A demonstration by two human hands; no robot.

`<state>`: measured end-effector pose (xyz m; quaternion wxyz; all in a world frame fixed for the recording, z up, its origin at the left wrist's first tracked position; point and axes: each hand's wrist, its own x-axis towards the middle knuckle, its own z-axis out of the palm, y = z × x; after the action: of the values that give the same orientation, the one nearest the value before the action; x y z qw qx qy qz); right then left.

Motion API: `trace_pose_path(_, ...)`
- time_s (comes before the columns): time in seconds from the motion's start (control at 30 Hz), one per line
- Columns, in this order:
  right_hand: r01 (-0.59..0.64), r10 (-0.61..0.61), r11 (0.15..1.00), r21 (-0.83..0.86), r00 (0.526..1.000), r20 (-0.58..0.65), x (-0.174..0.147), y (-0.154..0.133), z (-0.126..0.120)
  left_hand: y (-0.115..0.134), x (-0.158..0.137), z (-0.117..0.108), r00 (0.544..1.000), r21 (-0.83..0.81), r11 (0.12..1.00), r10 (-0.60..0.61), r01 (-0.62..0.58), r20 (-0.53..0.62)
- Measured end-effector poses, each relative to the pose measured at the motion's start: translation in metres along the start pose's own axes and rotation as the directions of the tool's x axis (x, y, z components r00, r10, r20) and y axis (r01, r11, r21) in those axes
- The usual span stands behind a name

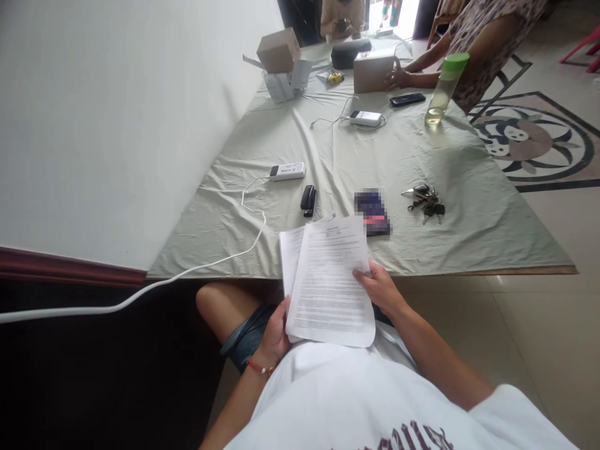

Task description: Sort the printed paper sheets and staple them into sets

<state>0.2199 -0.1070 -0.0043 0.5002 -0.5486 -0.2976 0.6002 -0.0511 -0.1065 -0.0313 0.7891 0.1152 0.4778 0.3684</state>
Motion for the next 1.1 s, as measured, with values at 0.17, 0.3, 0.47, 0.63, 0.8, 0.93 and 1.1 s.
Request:
trace_pose_path(0.17, 0.039, -0.037, 0.995, -0.091, 0.999, 0.018, 0.004, -0.007, -0.01, 0.002, 0.003, -0.001, 0.985, 0.045, 0.99, 0.14, -0.136, -0.104)
trace_pose_path(0.3, 0.173, -0.19, 0.937, -0.302, 0.981, -0.028, 0.014, -0.012, -0.024, 0.004, 0.005, 0.001, 0.961, 0.122, 0.963, 0.254, -0.241, -0.11)
trace_pose_path(0.47, 0.186, -0.234, 0.791, -0.583, 0.972, -0.008, 0.016, -0.012, -0.03, 0.003, 0.006, -0.002, 0.956, 0.102, 0.965, 0.256, -0.243, -0.144)
trace_pose_path(0.63, 0.184, -0.256, 0.828, -0.53, 0.965, -0.064, 0.014, -0.011, -0.028, 0.001, 0.01, -0.009, 0.963, 0.001, 0.985, 0.166, -0.17, -0.213)
trace_pose_path(0.8, 0.176, -0.275, 0.783, -0.597, 0.958, -0.079, 0.016, -0.017, -0.029, 0.0, 0.011, -0.011, 0.943, 0.058, 0.975, 0.22, -0.213, -0.251)
trace_pose_path(0.93, 0.166, -0.295, 0.657, -0.736, 0.954, -0.048, 0.021, -0.019, -0.028, -0.002, 0.01, -0.011, 0.94, 0.073, 0.969, 0.247, -0.236, -0.236)
trace_pose_path(1.1, 0.169, -0.31, 0.651, -0.74, 0.949, -0.056, 0.026, -0.017, -0.025, -0.002, 0.01, -0.011, 0.931, 0.04, 0.965, 0.259, -0.258, -0.255)
